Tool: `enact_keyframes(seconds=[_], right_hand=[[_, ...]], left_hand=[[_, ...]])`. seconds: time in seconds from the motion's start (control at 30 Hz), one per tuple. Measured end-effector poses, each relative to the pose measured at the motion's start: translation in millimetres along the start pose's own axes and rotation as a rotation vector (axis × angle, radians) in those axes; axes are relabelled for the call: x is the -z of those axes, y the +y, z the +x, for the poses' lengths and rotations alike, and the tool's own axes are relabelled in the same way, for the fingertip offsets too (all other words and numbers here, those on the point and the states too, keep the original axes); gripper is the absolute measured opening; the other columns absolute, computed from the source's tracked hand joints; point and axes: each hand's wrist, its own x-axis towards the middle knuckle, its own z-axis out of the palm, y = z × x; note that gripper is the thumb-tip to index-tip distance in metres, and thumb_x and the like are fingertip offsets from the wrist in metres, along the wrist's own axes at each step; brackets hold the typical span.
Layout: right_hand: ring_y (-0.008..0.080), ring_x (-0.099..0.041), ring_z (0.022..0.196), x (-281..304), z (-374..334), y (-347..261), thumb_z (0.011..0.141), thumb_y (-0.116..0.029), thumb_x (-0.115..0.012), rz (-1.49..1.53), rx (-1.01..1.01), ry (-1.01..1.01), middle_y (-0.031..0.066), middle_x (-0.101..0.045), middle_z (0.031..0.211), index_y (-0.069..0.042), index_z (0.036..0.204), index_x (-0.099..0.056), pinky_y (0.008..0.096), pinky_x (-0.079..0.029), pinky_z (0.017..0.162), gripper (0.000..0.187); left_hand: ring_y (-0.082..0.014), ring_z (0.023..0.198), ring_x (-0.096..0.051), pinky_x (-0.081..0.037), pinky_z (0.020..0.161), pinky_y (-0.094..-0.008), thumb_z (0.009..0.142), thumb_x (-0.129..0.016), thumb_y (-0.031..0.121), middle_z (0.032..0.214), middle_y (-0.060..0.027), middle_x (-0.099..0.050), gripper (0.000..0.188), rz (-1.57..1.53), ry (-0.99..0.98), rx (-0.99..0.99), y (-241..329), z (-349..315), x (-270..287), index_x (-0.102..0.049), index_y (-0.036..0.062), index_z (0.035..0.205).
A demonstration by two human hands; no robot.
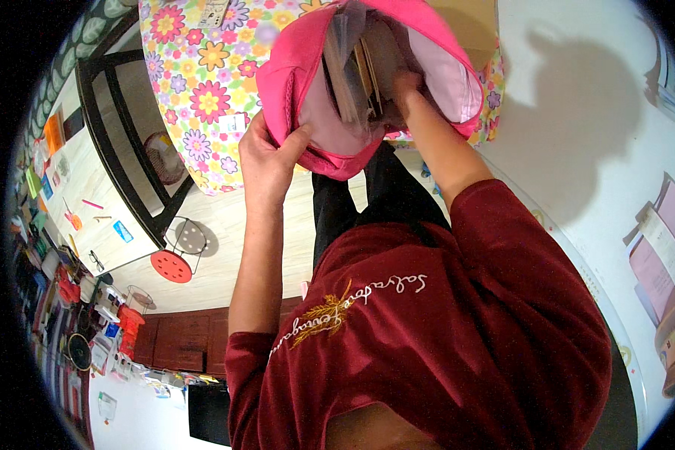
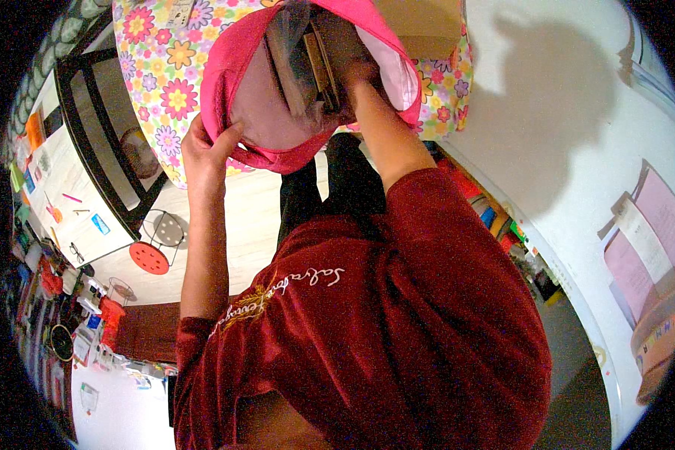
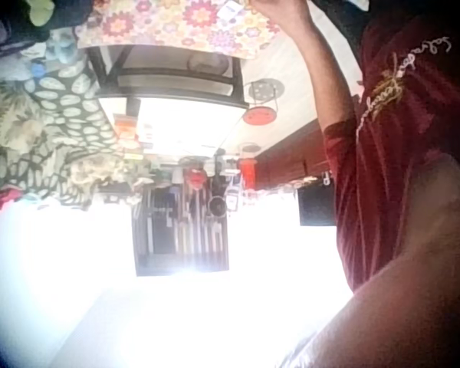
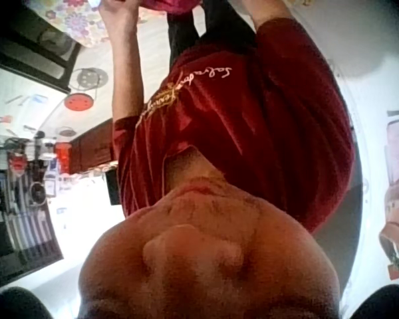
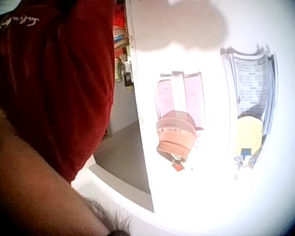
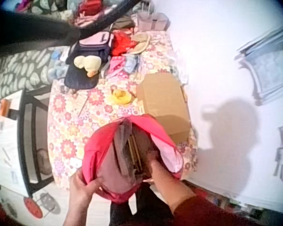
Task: The person removes a sticker sheet, a blue card, and a lid from a pink backpack and places them on a desk, then returns to the backpack to retrieve a pink pencil case, fills it with pencils at the desk, and sets it down.
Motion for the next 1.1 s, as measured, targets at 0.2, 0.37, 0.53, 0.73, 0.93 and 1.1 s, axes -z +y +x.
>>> enact_keyframes(seconds=[0.2, 0.37, 0.53, 0.73, 0.93, 1.1], right_hand=[[0.0305, -0.035, 0.125, -35, 32, 43, 0.090, -0.039, -0.041, -0.431, -0.004, -0.077, 0.0137, -0.037, 0.137, -0.009, 0.134, -0.036, 0.0347, -0.025, 0.104, 0.054], [0.0267, -0.061, 0.097, -9, 36, 11, 0.079, -0.025, -0.056, -0.710, 0.083, -0.250, 0.0121, -0.064, 0.103, -0.009, 0.099, -0.066, 0.0398, -0.050, 0.076, 0.028], [0.0275, -0.058, 0.102, -1, 9, -20, 0.078, -0.023, -0.057, -0.893, 0.221, -0.106, 0.0140, -0.060, 0.109, -0.006, 0.108, -0.059, 0.0405, -0.050, 0.077, 0.034], [0.0299, -0.058, 0.099, -35, 2, -17, 0.078, -0.024, -0.058, -0.653, 0.097, 0.050, 0.0158, -0.060, 0.108, -0.006, 0.110, -0.058, 0.0414, -0.049, 0.078, 0.037], [0.0322, -0.059, 0.097, -18, 32, -14, 0.077, -0.026, -0.059, -0.595, 0.040, -0.019, 0.0175, -0.060, 0.106, -0.006, 0.112, -0.056, 0.0423, -0.048, 0.078, 0.040], [0.0342, -0.059, 0.094, -22, 38, -3, 0.077, -0.027, -0.059, -0.568, 0.036, -0.030, 0.0190, -0.060, 0.105, -0.006, 0.114, -0.055, 0.0430, -0.048, 0.079, 0.043]], left_hand=[[-0.0089, 0.070, -0.054, -0.045, 0.065, -0.0228, 0.070, -0.064, 0.004, 0.080, -0.0054, -0.061, 0.026, 0.009, 0.008, 0.007, 2, 2, -2, -0.058, -0.0059, 0.093], [-0.0095, 0.070, -0.054, -0.045, 0.066, -0.0229, 0.070, -0.064, 0.003, 0.081, -0.0051, -0.061, 0.027, -0.031, 0.023, -0.001, 1, 4, 3, -0.057, -0.0059, 0.094], [-0.0092, 0.071, -0.053, -0.044, 0.067, -0.0225, 0.070, -0.064, 0.001, 0.082, -0.0047, -0.061, 0.026, -0.001, 0.027, -0.011, -1, 3, 0, -0.057, -0.0057, 0.094], [-0.0083, 0.070, -0.053, -0.044, 0.065, -0.0215, 0.069, -0.065, 0.000, 0.080, -0.0038, -0.060, 0.027, -0.011, 0.041, 0.015, -3, 2, 6, -0.057, -0.0049, 0.094], [-0.0077, 0.071, -0.053, -0.044, 0.066, -0.0220, 0.069, -0.065, 0.000, 0.080, -0.0029, -0.060, 0.028, -0.062, -0.022, 0.016, -5, 3, 0, -0.057, -0.0036, 0.096], [-0.0074, 0.073, -0.054, -0.044, 0.068, -0.0220, 0.070, -0.064, -0.001, 0.081, -0.0024, -0.061, 0.028, -0.069, -0.067, 0.008, 1, 2, -10, -0.058, -0.0029, 0.097]])
